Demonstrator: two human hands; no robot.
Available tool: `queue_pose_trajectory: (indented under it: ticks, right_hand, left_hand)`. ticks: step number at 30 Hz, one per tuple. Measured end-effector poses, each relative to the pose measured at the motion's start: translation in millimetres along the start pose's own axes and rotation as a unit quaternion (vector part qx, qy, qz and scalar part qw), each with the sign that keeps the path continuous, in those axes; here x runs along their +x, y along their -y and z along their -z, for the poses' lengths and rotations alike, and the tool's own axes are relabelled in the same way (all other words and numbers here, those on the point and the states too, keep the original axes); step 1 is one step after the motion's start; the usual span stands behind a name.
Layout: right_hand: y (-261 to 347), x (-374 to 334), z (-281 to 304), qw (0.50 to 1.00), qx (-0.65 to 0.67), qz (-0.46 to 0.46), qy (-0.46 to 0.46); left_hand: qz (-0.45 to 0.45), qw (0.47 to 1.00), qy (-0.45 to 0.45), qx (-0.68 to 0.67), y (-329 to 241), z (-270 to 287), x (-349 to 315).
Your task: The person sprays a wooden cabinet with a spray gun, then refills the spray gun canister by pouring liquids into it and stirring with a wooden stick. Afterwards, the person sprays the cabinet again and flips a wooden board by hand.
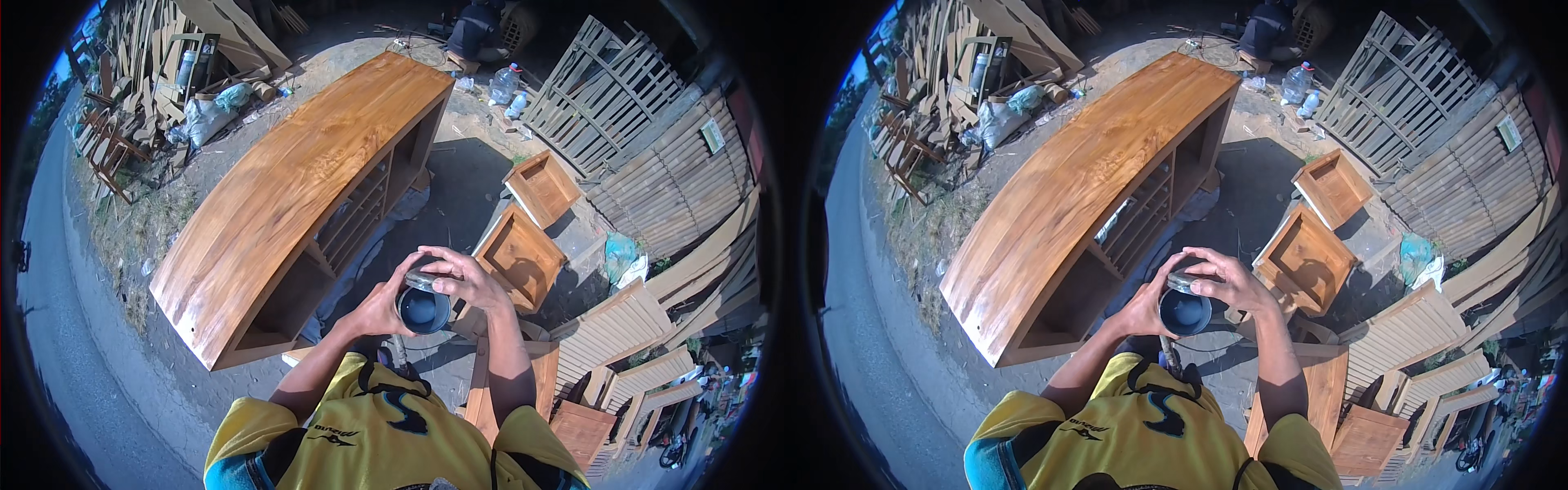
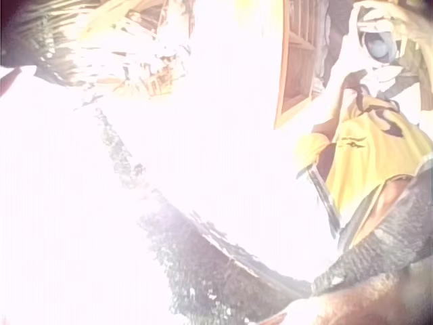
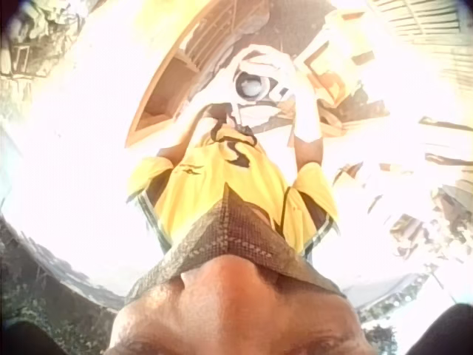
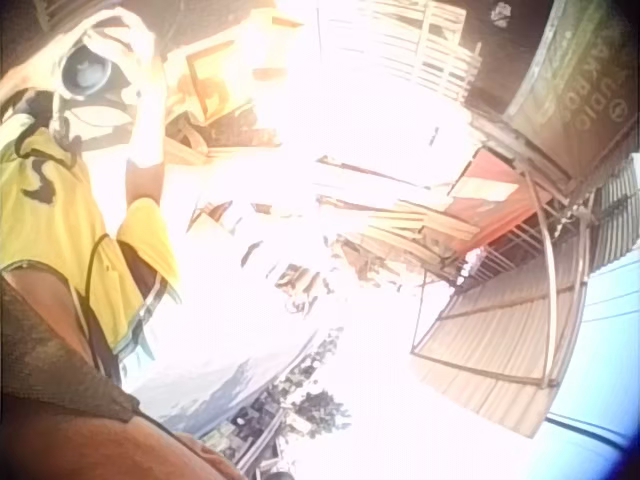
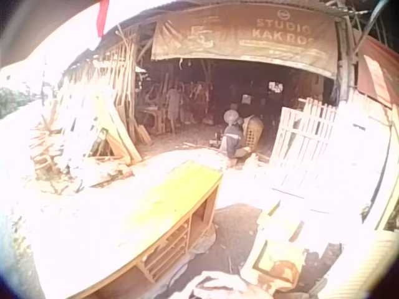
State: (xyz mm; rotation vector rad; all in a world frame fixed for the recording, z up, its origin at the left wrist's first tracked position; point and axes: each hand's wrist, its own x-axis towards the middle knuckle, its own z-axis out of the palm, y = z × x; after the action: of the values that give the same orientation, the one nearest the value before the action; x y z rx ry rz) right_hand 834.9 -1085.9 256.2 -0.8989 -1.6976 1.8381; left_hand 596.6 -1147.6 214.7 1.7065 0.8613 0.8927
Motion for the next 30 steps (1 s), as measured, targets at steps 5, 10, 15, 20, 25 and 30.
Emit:
queue_pose_trajectory:
  ticks: [5, 10, 15, 20, 25, 30]
  right_hand:
    - [-11.2, 53.9, 50.7, 0.999, 0.043, 0.016, -0.017]
    - [-84.9, 96.2, 119.2, 0.971, 0.111, 0.007, -0.213]
    - [-198.9, 51.0, 162.0, 0.853, 0.139, -0.194, -0.464]
    - [-258.7, -4.8, 154.3, 0.730, 0.216, -0.304, -0.573]
    - [-299.0, -22.1, 144.1, 0.658, 0.252, -0.306, -0.640]
    - [-293.6, 31.5, 221.0, 0.668, 0.161, -0.360, -0.631]
  left_hand:
    - [-0.008, 1.000, -0.019, -0.004, 39.6, 17.6, 57.9]
    - [-0.013, 0.998, -0.066, -0.007, 78.1, 60.3, 148.5]
    - [-0.029, 0.997, -0.077, 0.011, 97.6, 99.0, 266.2]
    - [-0.040, 0.992, -0.120, 0.008, 116.5, 130.8, 384.2]
    - [-0.051, 0.985, -0.153, 0.055, 141.8, 127.9, 512.3]
    - [-0.021, 0.984, -0.162, 0.065, 183.1, 117.6, 633.0]
